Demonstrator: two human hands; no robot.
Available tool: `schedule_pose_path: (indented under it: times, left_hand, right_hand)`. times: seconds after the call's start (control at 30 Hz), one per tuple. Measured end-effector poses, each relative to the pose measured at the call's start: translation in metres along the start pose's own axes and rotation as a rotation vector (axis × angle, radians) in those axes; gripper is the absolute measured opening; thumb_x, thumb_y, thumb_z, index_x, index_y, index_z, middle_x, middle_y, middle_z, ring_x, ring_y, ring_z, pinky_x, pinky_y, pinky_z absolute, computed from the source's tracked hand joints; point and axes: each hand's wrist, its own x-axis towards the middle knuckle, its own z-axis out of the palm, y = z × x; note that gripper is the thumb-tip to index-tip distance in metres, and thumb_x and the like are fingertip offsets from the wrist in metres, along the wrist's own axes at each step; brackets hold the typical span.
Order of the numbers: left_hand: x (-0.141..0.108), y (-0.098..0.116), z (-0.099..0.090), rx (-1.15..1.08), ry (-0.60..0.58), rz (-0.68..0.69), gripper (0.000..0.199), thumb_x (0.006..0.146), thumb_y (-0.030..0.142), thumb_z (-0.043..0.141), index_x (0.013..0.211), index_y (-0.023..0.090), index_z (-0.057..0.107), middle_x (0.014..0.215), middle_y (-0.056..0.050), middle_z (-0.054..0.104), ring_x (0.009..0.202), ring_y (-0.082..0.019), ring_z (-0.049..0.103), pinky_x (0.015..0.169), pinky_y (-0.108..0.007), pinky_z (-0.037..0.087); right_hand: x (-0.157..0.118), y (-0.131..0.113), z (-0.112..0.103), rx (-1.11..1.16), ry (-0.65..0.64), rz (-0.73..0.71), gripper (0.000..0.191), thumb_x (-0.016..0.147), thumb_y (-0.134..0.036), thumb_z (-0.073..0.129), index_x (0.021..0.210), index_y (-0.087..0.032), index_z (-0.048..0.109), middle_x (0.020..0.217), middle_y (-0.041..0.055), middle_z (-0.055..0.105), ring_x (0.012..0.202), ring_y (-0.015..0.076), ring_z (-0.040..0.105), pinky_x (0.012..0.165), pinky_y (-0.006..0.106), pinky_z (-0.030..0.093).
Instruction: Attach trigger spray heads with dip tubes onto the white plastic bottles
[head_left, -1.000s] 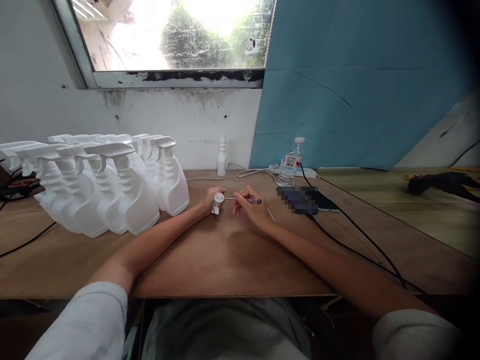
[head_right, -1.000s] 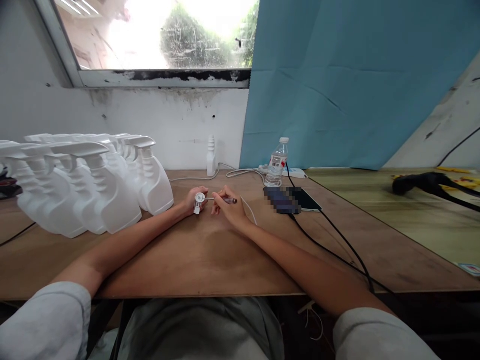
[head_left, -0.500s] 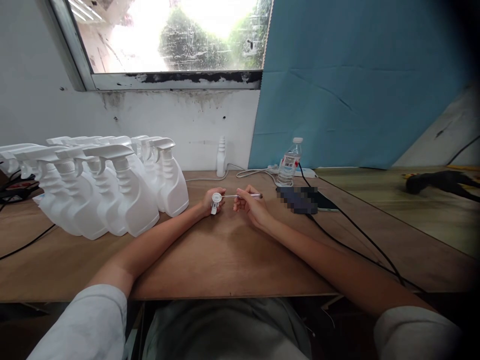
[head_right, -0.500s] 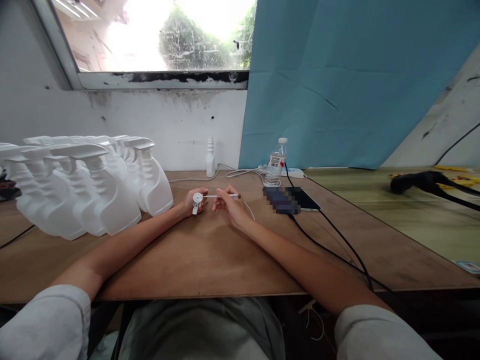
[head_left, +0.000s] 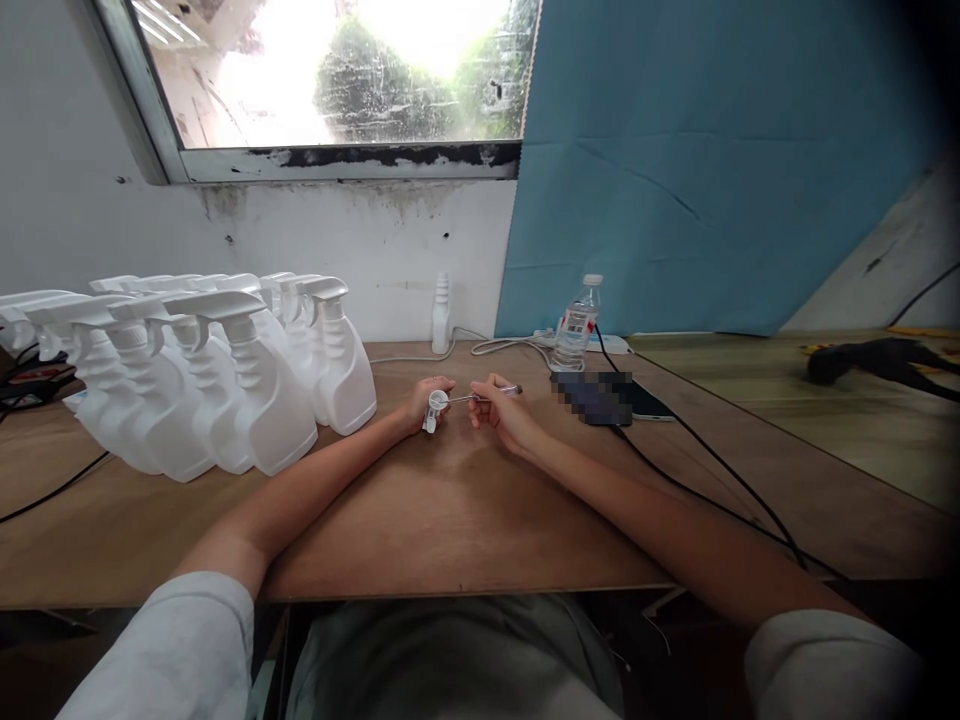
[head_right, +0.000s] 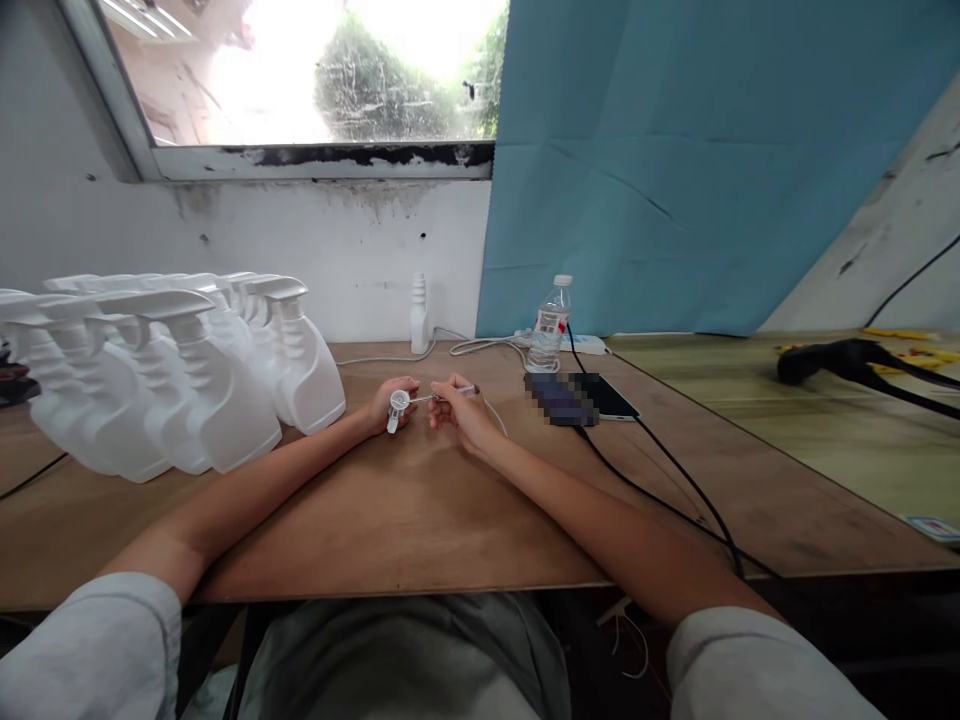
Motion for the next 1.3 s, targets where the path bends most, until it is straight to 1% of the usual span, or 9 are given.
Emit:
schedule_pose_path:
  times: [0.17, 0.3, 0.4, 0.53, 0.73, 0.87, 1.0, 1.17, 1.3]
  left_hand:
    - [-0.001, -0.003, 0.006, 0.111, 0.072, 0.061, 0.035, 0.079, 0.031, 0.064, 0.056, 0.018, 0.040, 0.039, 0.007, 0.040, 0.028, -0.007, 0.036, 0.030, -0.020, 0.022]
    - [-0.001, -0.005, 0.010, 0.183, 0.083, 0.078, 0.034, 0.077, 0.028, 0.067, 0.055, 0.017, 0.043, 0.041, 0.007, 0.041, 0.030, -0.005, 0.035, 0.032, -0.020, 0.021]
    - [0.002, -0.007, 0.011, 0.208, 0.098, 0.081, 0.035, 0.077, 0.029, 0.068, 0.055, 0.017, 0.044, 0.043, 0.007, 0.042, 0.032, -0.005, 0.036, 0.032, -0.019, 0.022]
    - [0.007, -0.012, 0.006, 0.214, 0.155, 0.113, 0.034, 0.079, 0.032, 0.066, 0.059, 0.017, 0.042, 0.046, 0.006, 0.044, 0.033, -0.005, 0.038, 0.034, -0.018, 0.025]
    - [0.012, -0.016, -0.002, 0.157, 0.285, 0.164, 0.021, 0.086, 0.038, 0.055, 0.090, 0.021, 0.044, 0.058, 0.006, 0.050, 0.039, -0.009, 0.045, 0.034, -0.016, 0.029]
    - [0.016, -0.016, -0.005, 0.125, 0.341, 0.181, 0.023, 0.079, 0.024, 0.058, 0.095, 0.020, 0.043, 0.071, 0.004, 0.052, 0.052, -0.009, 0.051, 0.040, -0.016, 0.037]
    - [0.020, -0.019, -0.006, 0.157, 0.344, 0.204, 0.032, 0.071, 0.011, 0.057, 0.102, 0.016, 0.049, 0.088, -0.001, 0.057, 0.067, -0.011, 0.056, 0.048, -0.017, 0.044]
    - [0.021, -0.023, -0.006, 0.271, 0.301, 0.244, 0.039, 0.069, 0.007, 0.063, 0.107, 0.014, 0.054, 0.095, -0.004, 0.063, 0.082, -0.013, 0.060, 0.067, -0.019, 0.047]
    - [0.015, -0.025, -0.001, 0.407, 0.214, 0.258, 0.046, 0.067, 0.014, 0.074, 0.109, 0.015, 0.056, 0.083, -0.003, 0.067, 0.073, -0.015, 0.062, 0.069, -0.022, 0.046]
  right_hand:
    - [0.007, -0.001, -0.011, 0.024, 0.033, 0.096, 0.036, 0.066, -0.030, 0.072, 0.067, -0.020, 0.038, 0.053, -0.0060, 0.052, 0.045, 0.0092, 0.051, 0.040, 0.019, 0.039]
    - [0.014, 0.000, -0.020, 0.049, 0.047, 0.279, 0.022, 0.068, -0.023, 0.061, 0.064, -0.019, 0.040, 0.049, -0.0037, 0.048, 0.040, 0.0076, 0.044, 0.040, 0.019, 0.037]
    - [0.015, -0.001, -0.021, 0.062, 0.030, 0.388, 0.019, 0.069, -0.020, 0.056, 0.060, -0.018, 0.039, 0.048, -0.0028, 0.043, 0.039, 0.0060, 0.038, 0.040, 0.019, 0.035]
    - [0.015, -0.007, -0.020, 0.062, 0.020, 0.406, 0.022, 0.069, -0.019, 0.054, 0.059, -0.019, 0.035, 0.048, -0.0039, 0.037, 0.039, 0.0057, 0.034, 0.040, 0.019, 0.032]
    - [0.026, -0.023, -0.039, -0.025, 0.124, 0.243, 0.026, 0.063, -0.026, 0.052, 0.056, -0.022, 0.027, 0.043, -0.0051, 0.028, 0.037, 0.0067, 0.027, 0.036, 0.021, 0.026]
    - [0.034, -0.031, -0.061, -0.155, 0.281, 0.030, 0.026, 0.058, -0.025, 0.052, 0.056, -0.022, 0.026, 0.041, -0.0076, 0.023, 0.036, 0.0050, 0.018, 0.034, 0.020, 0.018]
    - [0.036, -0.034, -0.073, -0.340, 0.400, -0.171, 0.021, 0.055, -0.021, 0.051, 0.055, -0.021, 0.030, 0.044, -0.0074, 0.027, 0.037, 0.0044, 0.019, 0.034, 0.020, 0.014]
    - [0.034, -0.033, -0.072, -0.589, 0.383, -0.320, 0.023, 0.057, -0.019, 0.051, 0.049, -0.020, 0.029, 0.044, -0.0055, 0.027, 0.041, 0.0058, 0.025, 0.038, 0.021, 0.017]
    - [0.031, -0.029, -0.066, -0.732, 0.303, -0.364, 0.024, 0.063, -0.022, 0.049, 0.050, -0.020, 0.028, 0.047, -0.0044, 0.028, 0.045, 0.0073, 0.028, 0.042, 0.022, 0.019]
